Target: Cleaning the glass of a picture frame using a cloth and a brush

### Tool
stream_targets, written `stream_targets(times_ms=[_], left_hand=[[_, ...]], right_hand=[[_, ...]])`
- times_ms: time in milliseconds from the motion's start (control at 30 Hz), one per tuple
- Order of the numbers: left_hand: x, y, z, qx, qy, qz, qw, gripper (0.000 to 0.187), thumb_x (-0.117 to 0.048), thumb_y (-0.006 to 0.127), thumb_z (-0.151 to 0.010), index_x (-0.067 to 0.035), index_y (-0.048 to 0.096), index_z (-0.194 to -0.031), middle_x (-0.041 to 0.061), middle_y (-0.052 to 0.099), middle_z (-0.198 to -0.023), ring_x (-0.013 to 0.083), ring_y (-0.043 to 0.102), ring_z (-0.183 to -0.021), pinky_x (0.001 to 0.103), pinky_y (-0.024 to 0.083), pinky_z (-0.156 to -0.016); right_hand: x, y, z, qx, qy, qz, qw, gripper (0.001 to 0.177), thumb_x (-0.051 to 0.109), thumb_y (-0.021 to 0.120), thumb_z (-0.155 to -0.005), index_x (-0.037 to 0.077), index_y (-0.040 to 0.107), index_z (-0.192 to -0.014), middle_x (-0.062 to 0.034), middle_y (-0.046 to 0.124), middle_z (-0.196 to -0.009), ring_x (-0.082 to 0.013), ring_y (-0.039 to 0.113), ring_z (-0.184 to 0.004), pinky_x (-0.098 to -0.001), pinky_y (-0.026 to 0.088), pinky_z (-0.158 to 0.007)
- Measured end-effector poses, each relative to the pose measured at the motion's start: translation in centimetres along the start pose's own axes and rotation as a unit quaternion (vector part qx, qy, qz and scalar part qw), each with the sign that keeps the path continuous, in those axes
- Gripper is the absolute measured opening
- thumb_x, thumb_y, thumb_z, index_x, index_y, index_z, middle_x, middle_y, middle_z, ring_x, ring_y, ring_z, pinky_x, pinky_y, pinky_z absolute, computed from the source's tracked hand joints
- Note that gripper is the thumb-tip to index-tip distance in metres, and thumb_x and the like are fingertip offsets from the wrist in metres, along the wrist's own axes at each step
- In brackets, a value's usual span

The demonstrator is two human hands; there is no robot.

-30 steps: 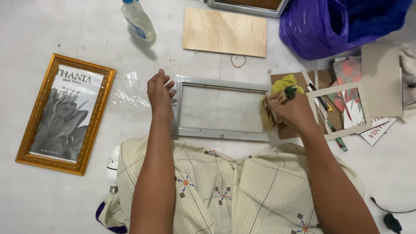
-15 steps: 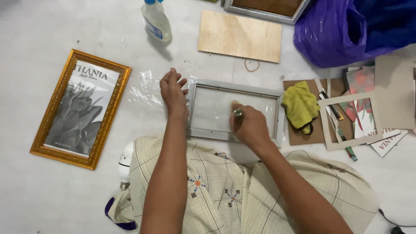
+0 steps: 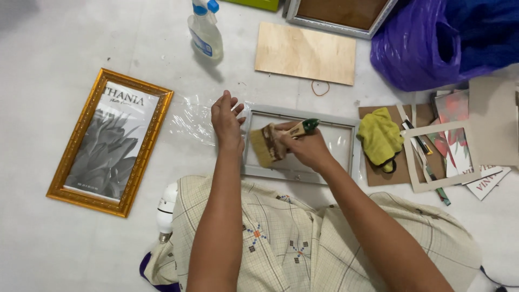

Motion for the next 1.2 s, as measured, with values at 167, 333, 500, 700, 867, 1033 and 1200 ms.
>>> stream_targets(times_ms=[167,333,500,700,867,1033,1200], left_hand=[[-0.3,0.2,0.4,0.008,-0.001,-0.007,1.0,0.056,-0.048,0.067,-0.091,-0.006,0.055,-0.125,0.007,0.064,-0.109,0.0144,0.07,-0.088,0.02,0.048,-0.059],[0.4,0.3,-0.1,0.023,0.004,-0.018,1.0,0.057,-0.051,0.068,-0.09,-0.007,0.056,-0.124,0.006,0.064,-0.108,0.0144,0.071,-0.087,0.021,0.049,-0.059],[0.9,0.2,-0.3,0.033,0.007,-0.037,0.999,0.056,-0.052,0.066,-0.091,-0.007,0.055,-0.125,0.006,0.064,-0.108,0.0145,0.071,-0.088,0.021,0.05,-0.059],[0.5,0.4,0.2,0.038,0.006,-0.052,0.998,0.055,-0.049,0.064,-0.093,-0.007,0.053,-0.125,0.006,0.063,-0.106,0.0127,0.069,-0.083,0.02,0.049,-0.056],[0.8,0.6,0.0,0.044,0.009,-0.074,0.996,0.053,-0.049,0.065,-0.094,-0.007,0.054,-0.126,0.006,0.064,-0.108,0.013,0.07,-0.085,0.02,0.049,-0.057],[0.5,0.4,0.2,0.038,0.005,-0.069,0.997,0.055,-0.049,0.064,-0.094,-0.006,0.053,-0.126,0.007,0.063,-0.109,0.0138,0.069,-0.087,0.02,0.049,-0.058],[0.5,0.7,0.3,0.047,-0.001,-0.078,0.996,0.056,-0.05,0.064,-0.094,-0.007,0.052,-0.128,0.007,0.063,-0.111,0.014,0.069,-0.09,0.021,0.05,-0.061]], right_hand=[[-5.5,-8.8,-1.6,-0.076,0.009,0.07,0.995,0.038,0.015,0.073,-0.08,0.015,0.08,-0.117,-0.0218,0.071,-0.086,-0.0265,0.069,-0.075,-0.0405,0.061,-0.062],[-4.4,-15.1,1.9,-0.169,-0.069,0.25,0.951,0.029,0.019,0.074,-0.086,0.017,0.081,-0.114,-0.0201,0.07,-0.075,-0.032,0.071,-0.071,-0.0431,0.056,-0.06],[-0.2,-12.0,7.1,-0.074,-0.018,0.045,0.996,0.037,0.023,0.063,-0.085,0.002,0.079,-0.111,-0.0072,0.066,-0.069,-0.0104,0.06,-0.072,-0.0199,0.05,-0.071],[-6.8,-15.3,3.3,-0.133,-0.055,0.266,0.953,0.021,0.029,0.068,-0.088,0.016,0.08,-0.1,-0.0122,0.068,-0.061,-0.0321,0.069,-0.06,-0.0408,0.052,-0.062],[-4.1,-10.7,5.6,0.001,0.013,0.081,0.997,0.039,0.029,0.064,-0.083,0.014,0.073,-0.118,-0.0167,0.075,-0.079,-0.0353,0.074,-0.083,-0.0397,0.055,-0.085],[-9.4,-8.5,1.3,-0.142,-0.082,0.493,0.854,0.036,0.042,0.064,-0.088,0.035,0.07,-0.123,-0.0076,0.07,-0.09,-0.0371,0.074,-0.087,-0.0511,0.062,-0.078],[-7.7,1.5,3.1,-0.031,-0.107,0.379,0.919,0.044,0.029,0.069,-0.081,0.033,0.065,-0.124,-0.0073,0.073,-0.105,-0.0416,0.072,-0.094,-0.0544,0.059,-0.086]])
Point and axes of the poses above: each hand's wrist, its own z-axis away from the middle knuckle, its own y-axis out of the palm, x = y × z, the point moved 7 cm from there along -z, towards the middle knuckle
